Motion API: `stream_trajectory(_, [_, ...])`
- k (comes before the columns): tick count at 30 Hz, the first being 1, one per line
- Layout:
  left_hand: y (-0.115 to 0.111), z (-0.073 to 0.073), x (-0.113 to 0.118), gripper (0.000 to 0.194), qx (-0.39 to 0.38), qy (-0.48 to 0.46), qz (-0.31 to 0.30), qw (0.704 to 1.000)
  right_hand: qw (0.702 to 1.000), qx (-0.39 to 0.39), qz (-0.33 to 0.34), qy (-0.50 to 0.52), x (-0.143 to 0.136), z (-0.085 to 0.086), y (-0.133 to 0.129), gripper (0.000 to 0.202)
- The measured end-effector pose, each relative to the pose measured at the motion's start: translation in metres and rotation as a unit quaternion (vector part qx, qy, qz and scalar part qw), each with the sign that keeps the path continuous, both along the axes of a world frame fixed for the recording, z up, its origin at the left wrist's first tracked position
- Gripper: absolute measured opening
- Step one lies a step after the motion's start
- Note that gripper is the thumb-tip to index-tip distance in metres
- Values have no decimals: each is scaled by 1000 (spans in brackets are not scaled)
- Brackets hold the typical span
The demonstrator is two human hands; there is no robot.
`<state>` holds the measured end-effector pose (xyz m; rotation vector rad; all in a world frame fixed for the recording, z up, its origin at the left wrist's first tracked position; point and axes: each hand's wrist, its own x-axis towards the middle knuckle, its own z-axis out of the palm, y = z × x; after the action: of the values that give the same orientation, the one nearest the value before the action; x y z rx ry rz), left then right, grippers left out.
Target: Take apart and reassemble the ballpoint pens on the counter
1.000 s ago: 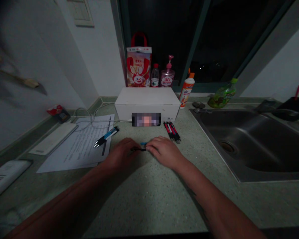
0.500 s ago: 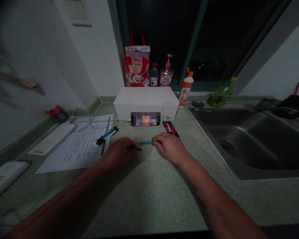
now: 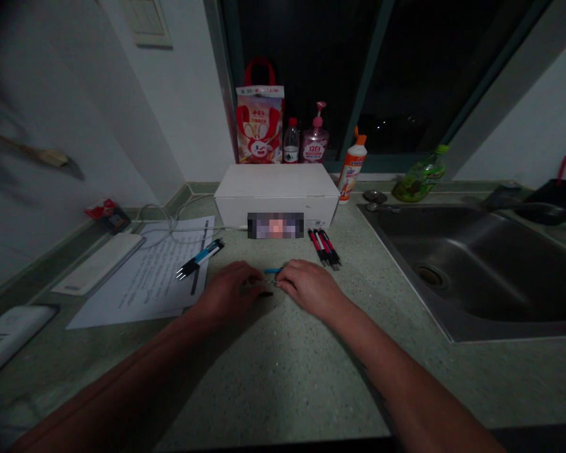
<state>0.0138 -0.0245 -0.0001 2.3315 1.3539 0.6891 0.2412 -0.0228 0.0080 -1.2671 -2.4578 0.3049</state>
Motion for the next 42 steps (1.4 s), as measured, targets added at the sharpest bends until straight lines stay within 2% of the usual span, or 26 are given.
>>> stream_trajectory(5, [0,-1,2,14,-1,-23,5,1000,1000,-1,-1,-5,-3,1,-2,8])
stream_trajectory(11, [0,-1,3,10,0,0,-29,1000,999,-6,9,-39,-9,3,-5,7])
stream_trajectory(19, [10,-4,-4,11,-15,5,60,998,997,-33,-18,-72,9,6,4,9])
stream_trajectory(24, [12,-10,-1,10,-24,31,58,998,996,-14,-1,-94,2,-1,3,5])
stream_trajectory(28, [10,-6,-3,9,-13,35,62,997,995,8,-4,-104,-6,-5,3,7])
stream_trajectory(35, [1,7,-5,7,-42,93,-23,995,997,24,-1,-74,-6,-8,3,10])
stream_trajectory(39, [-2,10,-4,5,-40,139,-54,988,999,23,5,-35,-7,-5,-2,9])
stream_trajectory(42, [-1,10,-3,7,-19,140,-72,987,999,13,31,-24,-12,-2,-6,13])
